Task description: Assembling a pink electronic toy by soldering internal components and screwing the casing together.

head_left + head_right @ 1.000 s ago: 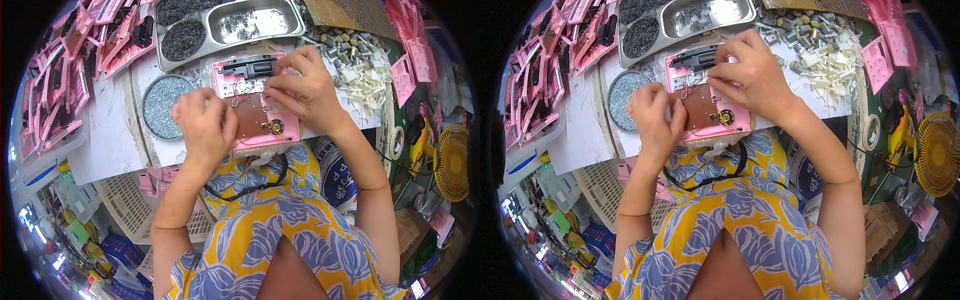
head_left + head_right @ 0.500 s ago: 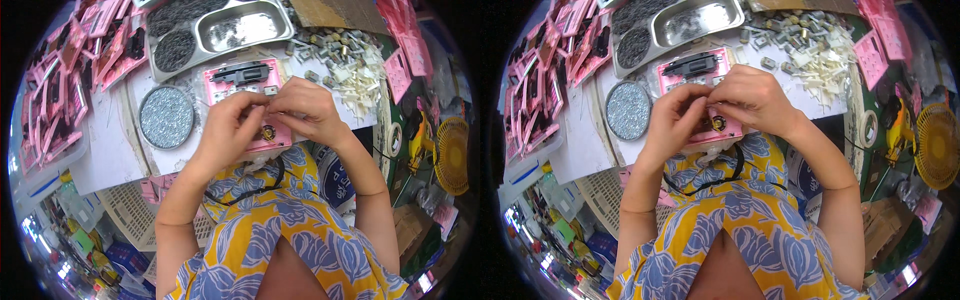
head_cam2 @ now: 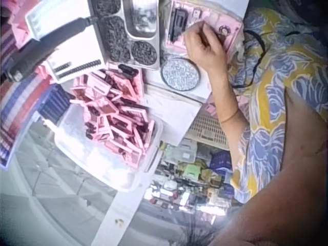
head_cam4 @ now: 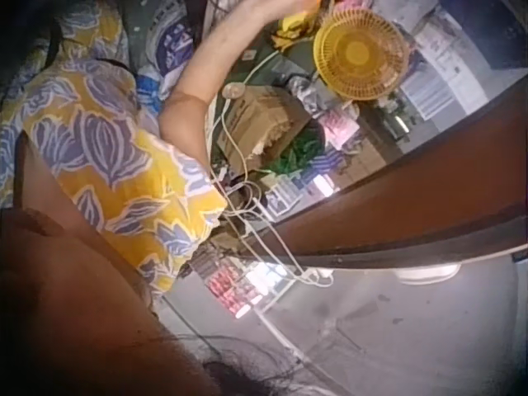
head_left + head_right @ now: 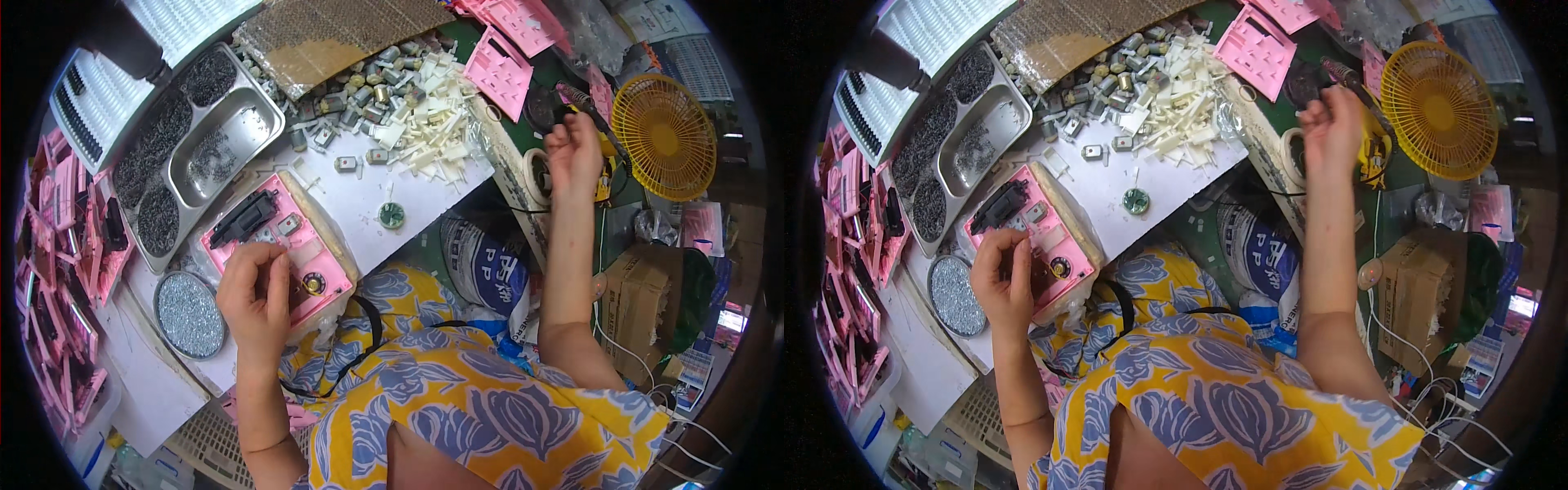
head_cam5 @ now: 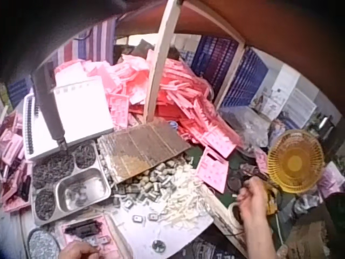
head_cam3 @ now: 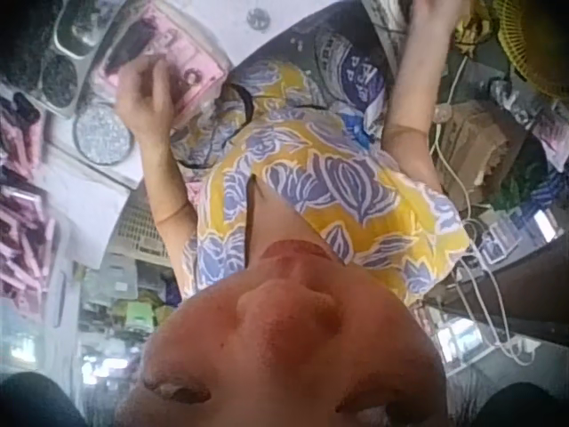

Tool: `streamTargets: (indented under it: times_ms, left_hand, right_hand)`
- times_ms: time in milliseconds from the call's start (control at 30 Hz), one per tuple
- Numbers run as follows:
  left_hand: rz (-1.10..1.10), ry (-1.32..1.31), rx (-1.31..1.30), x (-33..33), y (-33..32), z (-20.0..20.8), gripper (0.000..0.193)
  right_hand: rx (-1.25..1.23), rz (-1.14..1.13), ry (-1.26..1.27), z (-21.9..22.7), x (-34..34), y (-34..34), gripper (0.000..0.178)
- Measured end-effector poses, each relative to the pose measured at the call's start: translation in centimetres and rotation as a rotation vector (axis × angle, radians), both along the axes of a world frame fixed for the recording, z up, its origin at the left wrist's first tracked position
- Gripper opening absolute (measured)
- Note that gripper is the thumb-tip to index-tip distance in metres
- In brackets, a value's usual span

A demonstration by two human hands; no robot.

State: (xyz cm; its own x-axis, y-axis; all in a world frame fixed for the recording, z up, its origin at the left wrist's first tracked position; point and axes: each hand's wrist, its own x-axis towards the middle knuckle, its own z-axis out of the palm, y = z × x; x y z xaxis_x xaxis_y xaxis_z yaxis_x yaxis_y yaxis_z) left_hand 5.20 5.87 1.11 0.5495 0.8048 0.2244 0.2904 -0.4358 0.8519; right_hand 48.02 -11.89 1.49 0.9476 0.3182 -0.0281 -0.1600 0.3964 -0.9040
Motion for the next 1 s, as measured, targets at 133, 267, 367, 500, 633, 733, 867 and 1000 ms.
streamTargets:
  times_ms: [133, 267, 367, 500, 633, 733, 867, 1000]
  left_hand:
    - [0.01, 0.058, 0.045, -0.2, 0.4, 0.6, 0.003]
    - [0.003, 0.013, 0.064, -0.2, 0.7, 0.7, 0.005]
    - [-0.017, 0.028, 0.005, -0.2, 0.7, 0.6, 0.006]
    - [-0.014, 0.119, 0.149, -0.1, 0.9, 0.5, 0.01]
    - [0.091, 0.15, 0.35, 0.5, 1.7, -1.0, 0.012]
    - [0.1, 0.184, 0.374, 0.9, 2.0, -1.2, 0.012]
    - [0.108, 0.181, 0.341, 0.8, 1.9, -1.3, 0.011]
    - [0.111, 0.194, 0.325, 0.7, 1.9, -1.3, 0.011]
  right_hand:
    - [-0.011, -0.092, 0.123, -0.6, 3.7, -1.2, 0.019]
    - [-0.088, -0.188, 0.068, -0.3, 4.6, -3.4, 0.023]
    - [-0.175, -0.28, -0.065, 0.1, 5.2, -3.7, 0.02]
    - [-0.201, -0.401, -0.349, 2.3, 2.0, -4.8, 0.017]
    - [0.019, 0.109, -0.415, 4.3, -1.7, -8.3, 0.02]
    - [-0.083, 0.1, -0.265, 3.0, -9.2, -3.1, 0.054]
    - [-0.206, 0.752, -0.323, -0.9, -16.0, 2.0, 0.036]
    - [-0.267, 0.897, -0.293, -1.4, -19.9, 4.7, 0.027]
